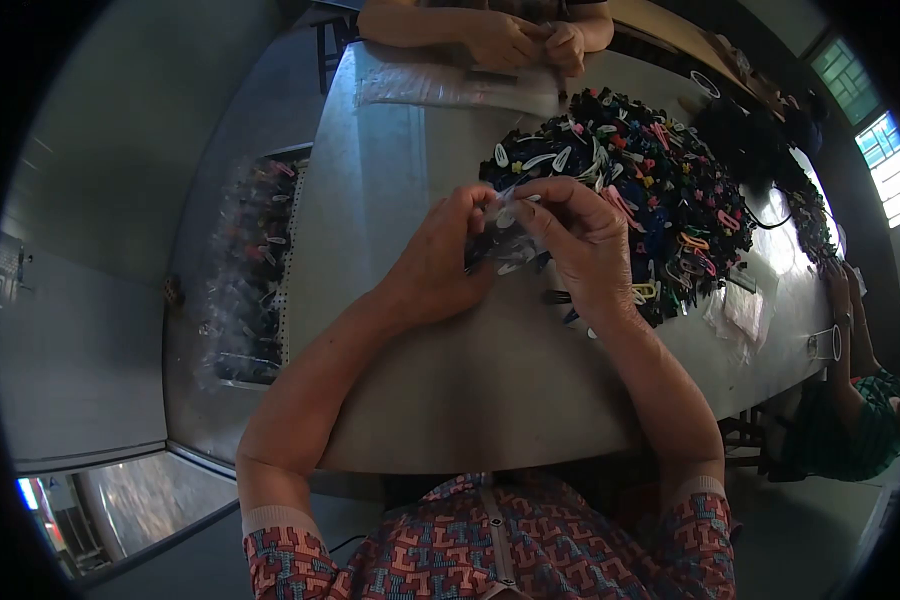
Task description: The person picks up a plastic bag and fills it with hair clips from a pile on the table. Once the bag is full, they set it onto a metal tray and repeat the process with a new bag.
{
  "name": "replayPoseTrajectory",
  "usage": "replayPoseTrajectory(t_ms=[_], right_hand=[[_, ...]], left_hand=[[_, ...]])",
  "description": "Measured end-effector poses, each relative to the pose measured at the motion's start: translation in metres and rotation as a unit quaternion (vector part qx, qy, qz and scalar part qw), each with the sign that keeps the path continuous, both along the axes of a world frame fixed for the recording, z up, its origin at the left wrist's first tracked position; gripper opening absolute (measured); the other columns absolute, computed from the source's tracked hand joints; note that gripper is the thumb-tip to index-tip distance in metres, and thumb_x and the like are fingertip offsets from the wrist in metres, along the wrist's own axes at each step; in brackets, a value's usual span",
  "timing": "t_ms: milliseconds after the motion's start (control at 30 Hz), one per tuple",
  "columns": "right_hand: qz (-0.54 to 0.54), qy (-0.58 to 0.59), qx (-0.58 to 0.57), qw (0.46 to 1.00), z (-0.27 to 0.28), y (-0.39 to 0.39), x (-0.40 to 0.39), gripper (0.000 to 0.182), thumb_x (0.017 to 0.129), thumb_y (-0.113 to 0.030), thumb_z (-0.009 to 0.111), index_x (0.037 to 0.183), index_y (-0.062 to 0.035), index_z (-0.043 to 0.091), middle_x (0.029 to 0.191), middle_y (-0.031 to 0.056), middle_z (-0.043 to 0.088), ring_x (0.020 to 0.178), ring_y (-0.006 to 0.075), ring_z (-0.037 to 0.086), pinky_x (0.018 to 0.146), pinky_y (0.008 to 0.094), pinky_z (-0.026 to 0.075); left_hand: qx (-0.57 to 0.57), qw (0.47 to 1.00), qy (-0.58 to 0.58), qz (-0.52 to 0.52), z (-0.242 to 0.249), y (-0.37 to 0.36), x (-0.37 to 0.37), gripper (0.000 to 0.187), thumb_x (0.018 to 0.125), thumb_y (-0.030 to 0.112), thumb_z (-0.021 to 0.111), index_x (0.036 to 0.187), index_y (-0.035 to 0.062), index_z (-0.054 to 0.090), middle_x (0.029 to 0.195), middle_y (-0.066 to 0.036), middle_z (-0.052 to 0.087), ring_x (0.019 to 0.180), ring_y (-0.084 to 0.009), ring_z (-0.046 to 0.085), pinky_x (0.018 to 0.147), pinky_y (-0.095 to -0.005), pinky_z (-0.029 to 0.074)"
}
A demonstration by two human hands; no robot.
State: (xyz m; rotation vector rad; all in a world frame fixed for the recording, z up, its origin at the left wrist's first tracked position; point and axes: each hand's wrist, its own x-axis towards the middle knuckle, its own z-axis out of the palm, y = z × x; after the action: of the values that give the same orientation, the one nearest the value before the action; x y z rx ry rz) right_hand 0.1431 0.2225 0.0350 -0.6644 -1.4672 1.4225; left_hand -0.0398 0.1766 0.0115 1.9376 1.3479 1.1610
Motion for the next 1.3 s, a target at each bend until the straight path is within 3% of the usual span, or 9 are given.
replayPoseTrajectory(t_ms=[100,167,300,400,500,600,767,833,1300], right_hand=[[-0.014,-0.024,0.048,0.998,-0.002,0.000,-0.002,0.018,0.094,-0.001,0.067,0.112,-0.0007,0.069,0.102,0.0012,0.068,0.096,0.0059,0.062,0.088,0.0208,0.048],[-0.020,0.003,0.051,0.999,0.007,-0.004,-0.003,0.017,0.093,-0.005,0.070,0.110,-0.0029,0.072,0.098,-0.0016,0.061,0.083,0.0032,0.055,0.072,0.0186,0.044],[-0.036,0.047,0.015,0.998,0.007,0.004,-0.002,0.016,0.097,-0.008,0.066,0.111,-0.0043,0.072,0.098,-0.0014,0.062,0.085,0.0045,0.056,0.075,0.0202,0.045],[-0.086,-0.170,0.132,0.973,-0.009,0.017,0.002,0.018,0.095,-0.008,0.065,0.111,-0.0048,0.071,0.103,0.0035,0.067,0.091,0.0133,0.061,0.081,0.0264,0.048],[-0.069,-0.335,0.382,0.858,-0.023,0.016,-0.001,0.025,0.086,-0.007,0.068,0.111,-0.0079,0.071,0.107,0.0084,0.067,0.102,0.0291,0.059,0.091,0.0374,0.046],[-0.043,-0.437,0.440,0.783,-0.007,0.008,0.002,0.017,0.084,-0.010,0.070,0.101,-0.0084,0.073,0.102,0.0054,0.067,0.099,0.0263,0.059,0.090,0.0371,0.043],[-0.021,-0.481,0.399,0.780,0.007,0.010,0.010,0.011,0.081,-0.013,0.073,0.091,-0.0072,0.073,0.091,0.0056,0.068,0.097,0.0263,0.059,0.089,0.0384,0.043],[-0.017,-0.449,0.342,0.826,0.006,0.018,0.008,0.012,0.081,-0.015,0.070,0.090,-0.0073,0.073,0.093,0.0051,0.069,0.096,0.0270,0.061,0.093,0.0393,0.043],[-0.064,-0.450,0.487,0.746,-0.014,0.043,-0.031,0.020,0.076,-0.008,0.073,0.097,-0.0097,0.074,0.097,0.0057,0.063,0.094,0.0258,0.058,0.086,0.0378,0.047]], left_hand=[[0.017,1.000,-0.005,-0.013,-0.004,0.001,-0.001,0.061,0.072,0.001,0.070,0.128,0.0061,0.045,0.099,-0.011,0.051,0.094,-0.0263,0.054,0.085,-0.0376,0.047],[0.024,1.000,-0.006,-0.018,-0.004,0.002,-0.003,0.062,0.072,0.000,0.070,0.128,0.0057,0.044,0.099,-0.010,0.051,0.093,-0.0257,0.054,0.085,-0.0376,0.047],[-0.034,0.999,-0.017,0.011,0.004,0.005,-0.013,0.063,0.076,0.000,0.069,0.133,0.0051,0.043,0.104,-0.009,0.053,0.096,-0.0216,0.055,0.087,-0.0356,0.047],[-0.058,0.995,-0.067,0.040,0.000,0.015,-0.024,0.061,0.077,0.003,0.068,0.133,0.0053,0.043,0.104,-0.006,0.052,0.089,-0.0155,0.052,0.083,-0.0312,0.046],[-0.040,0.990,-0.120,0.064,-0.004,0.021,-0.030,0.060,0.077,0.006,0.070,0.131,0.0054,0.044,0.098,-0.004,0.047,0.077,-0.0108,0.047,0.074,-0.0269,0.046],[-0.030,0.988,-0.120,0.090,-0.005,0.021,-0.033,0.057,0.078,0.005,0.068,0.131,0.0049,0.046,0.103,-0.005,0.052,0.084,-0.0116,0.049,0.078,-0.0285,0.046],[0.005,0.985,-0.137,0.105,-0.017,0.031,-0.038,0.060,0.075,0.005,0.068,0.130,0.0051,0.045,0.098,-0.003,0.047,0.077,-0.0105,0.046,0.073,-0.0270,0.046],[-0.005,0.983,-0.154,0.103,-0.017,0.031,-0.038,0.060,0.075,0.006,0.068,0.130,0.0050,0.044,0.099,-0.004,0.048,0.077,-0.0111,0.047,0.073,-0.0273,0.046],[-0.038,0.985,-0.127,0.112,-0.017,0.027,-0.037,0.059,0.076,0.004,0.066,0.132,0.0071,0.045,0.110,-0.011,0.059,0.098,-0.0181,0.057,0.088,-0.0332,0.048]])
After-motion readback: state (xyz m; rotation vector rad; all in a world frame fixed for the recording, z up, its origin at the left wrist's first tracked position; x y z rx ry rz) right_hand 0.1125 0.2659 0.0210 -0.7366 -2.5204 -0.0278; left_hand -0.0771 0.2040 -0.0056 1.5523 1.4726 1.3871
